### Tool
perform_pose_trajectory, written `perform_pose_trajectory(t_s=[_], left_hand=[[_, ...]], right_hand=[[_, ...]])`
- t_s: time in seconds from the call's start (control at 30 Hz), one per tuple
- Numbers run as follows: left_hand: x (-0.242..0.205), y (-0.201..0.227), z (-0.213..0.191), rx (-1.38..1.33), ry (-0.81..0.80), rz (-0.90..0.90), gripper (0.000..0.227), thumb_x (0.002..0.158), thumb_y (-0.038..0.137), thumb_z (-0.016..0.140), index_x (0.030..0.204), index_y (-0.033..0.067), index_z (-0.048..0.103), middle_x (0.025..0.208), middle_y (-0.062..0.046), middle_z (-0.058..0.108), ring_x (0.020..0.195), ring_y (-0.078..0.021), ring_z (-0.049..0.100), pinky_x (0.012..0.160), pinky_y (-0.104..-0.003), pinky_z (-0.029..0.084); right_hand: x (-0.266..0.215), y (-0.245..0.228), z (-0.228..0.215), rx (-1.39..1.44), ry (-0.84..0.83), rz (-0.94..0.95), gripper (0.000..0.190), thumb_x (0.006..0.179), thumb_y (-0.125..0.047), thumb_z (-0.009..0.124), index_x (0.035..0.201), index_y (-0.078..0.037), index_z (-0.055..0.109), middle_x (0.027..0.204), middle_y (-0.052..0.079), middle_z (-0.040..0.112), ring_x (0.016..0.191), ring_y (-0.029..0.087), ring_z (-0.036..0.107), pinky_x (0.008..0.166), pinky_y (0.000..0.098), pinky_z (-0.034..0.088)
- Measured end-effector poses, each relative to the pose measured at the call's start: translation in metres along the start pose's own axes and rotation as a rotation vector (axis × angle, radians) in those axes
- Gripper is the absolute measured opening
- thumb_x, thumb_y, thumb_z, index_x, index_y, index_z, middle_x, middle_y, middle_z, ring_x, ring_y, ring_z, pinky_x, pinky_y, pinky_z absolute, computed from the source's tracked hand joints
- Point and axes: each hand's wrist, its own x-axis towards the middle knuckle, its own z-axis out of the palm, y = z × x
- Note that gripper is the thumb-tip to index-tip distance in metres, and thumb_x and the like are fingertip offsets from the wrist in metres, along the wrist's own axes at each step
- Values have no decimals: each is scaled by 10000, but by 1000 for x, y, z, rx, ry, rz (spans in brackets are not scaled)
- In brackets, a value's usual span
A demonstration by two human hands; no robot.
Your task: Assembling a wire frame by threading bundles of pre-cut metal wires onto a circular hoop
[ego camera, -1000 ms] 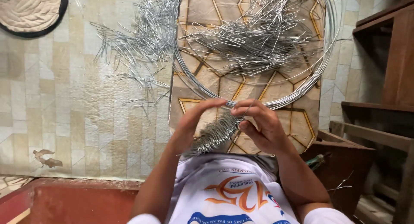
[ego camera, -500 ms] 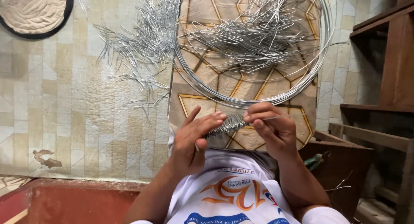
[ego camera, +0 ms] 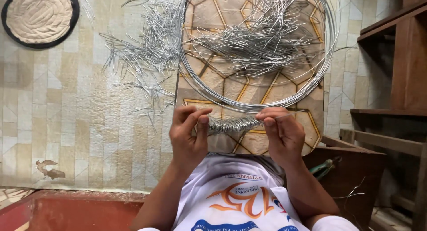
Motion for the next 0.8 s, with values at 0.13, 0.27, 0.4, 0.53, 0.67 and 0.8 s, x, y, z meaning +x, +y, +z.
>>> perform_pose_trajectory(t_s=[0.13,0.27,0.4,0.53,0.67,0.8], left_hand=[[6,13,-2,130,108,49,110,964,168,716,983,106,805,826,-28,702,710,-208,722,714,-295,577],[6,15,-2,156,161,87,62,918,108,776,963,80,809,794,-63,717,719,-259,750,689,-317,594],[7,14,-3,147,197,67,90,915,78,775,999,84,808,768,-76,685,682,-257,727,679,-314,583],[7,15,-5,-26,240,-80,92,950,81,725,988,33,794,725,-106,685,637,-201,709,652,-329,587],[-1,9,-4,-279,289,-263,142,1003,58,641,1022,-28,752,760,-117,698,686,-157,693,694,-326,611],[-9,-5,1,-402,352,-320,160,1023,61,607,1048,-38,730,808,-114,727,744,-159,732,733,-315,628]], right_hand=[[0,-5,-4,-128,32,-101,160,1035,-72,612,982,52,698,909,153,714,843,292,713,800,377,564],[3,-10,-2,-185,59,-121,162,1029,-55,623,982,74,709,857,162,706,785,311,713,759,385,574],[-14,-4,3,-186,124,-2,157,1017,-85,649,981,51,719,865,167,730,746,286,719,727,360,582],[-20,-1,10,-116,176,78,201,1042,-126,615,981,37,714,859,158,727,725,228,705,708,331,583],[-24,2,16,-54,225,119,217,1054,-138,605,996,48,702,870,170,720,731,219,698,707,329,585],[-29,2,27,8,293,121,204,1047,-98,598,1005,83,683,890,208,703,733,235,690,713,353,597]])
